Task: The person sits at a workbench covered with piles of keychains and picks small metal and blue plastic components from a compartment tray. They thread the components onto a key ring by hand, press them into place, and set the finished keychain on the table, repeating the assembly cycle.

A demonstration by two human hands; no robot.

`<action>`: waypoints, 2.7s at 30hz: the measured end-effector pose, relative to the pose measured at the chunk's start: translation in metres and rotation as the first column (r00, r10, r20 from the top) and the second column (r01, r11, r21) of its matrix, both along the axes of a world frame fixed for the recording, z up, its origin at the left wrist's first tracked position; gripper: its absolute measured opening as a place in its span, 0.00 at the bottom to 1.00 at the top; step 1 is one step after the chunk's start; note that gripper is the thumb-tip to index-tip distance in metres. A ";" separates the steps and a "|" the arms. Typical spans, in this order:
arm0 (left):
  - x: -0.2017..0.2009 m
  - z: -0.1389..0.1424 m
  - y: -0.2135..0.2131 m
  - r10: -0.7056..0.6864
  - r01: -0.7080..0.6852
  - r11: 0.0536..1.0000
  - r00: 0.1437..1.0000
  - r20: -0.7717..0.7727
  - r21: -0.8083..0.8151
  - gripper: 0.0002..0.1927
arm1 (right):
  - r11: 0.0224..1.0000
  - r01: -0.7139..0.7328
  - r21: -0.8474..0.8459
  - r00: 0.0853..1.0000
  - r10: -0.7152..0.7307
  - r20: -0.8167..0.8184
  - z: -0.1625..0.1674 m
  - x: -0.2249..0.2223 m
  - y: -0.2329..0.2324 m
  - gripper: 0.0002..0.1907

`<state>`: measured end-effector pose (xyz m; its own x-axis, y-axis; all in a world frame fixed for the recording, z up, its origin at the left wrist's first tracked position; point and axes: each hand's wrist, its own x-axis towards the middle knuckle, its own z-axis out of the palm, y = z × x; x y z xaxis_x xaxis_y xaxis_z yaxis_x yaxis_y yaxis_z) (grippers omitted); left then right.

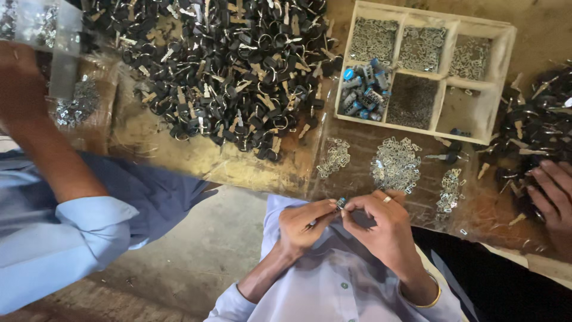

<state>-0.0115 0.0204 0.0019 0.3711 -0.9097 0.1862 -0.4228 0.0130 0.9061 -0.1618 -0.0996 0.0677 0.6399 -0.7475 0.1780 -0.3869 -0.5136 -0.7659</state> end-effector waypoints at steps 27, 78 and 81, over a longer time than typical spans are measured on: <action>0.026 -0.009 0.018 0.212 -0.199 0.977 0.956 -0.205 0.082 0.11 | 0.950 -0.075 -0.303 0.982 0.017 -0.190 -0.022 0.005 0.001 0.19; -0.003 -0.002 -0.009 -0.074 0.074 0.997 0.996 0.058 0.017 0.13 | 0.978 0.207 -0.030 0.973 -0.202 0.113 -0.029 -0.006 0.022 0.16; -0.001 -0.002 -0.006 -0.140 0.145 0.989 0.983 0.121 -0.032 0.14 | 0.974 0.180 -0.137 0.984 -0.177 0.035 -0.019 -0.007 0.027 0.16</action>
<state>-0.0122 0.0144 -0.0002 0.2112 -0.9427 0.2583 -0.5179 0.1162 0.8475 -0.1692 -0.0726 0.0482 0.4928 -0.8164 0.3012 -0.4655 -0.5397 -0.7015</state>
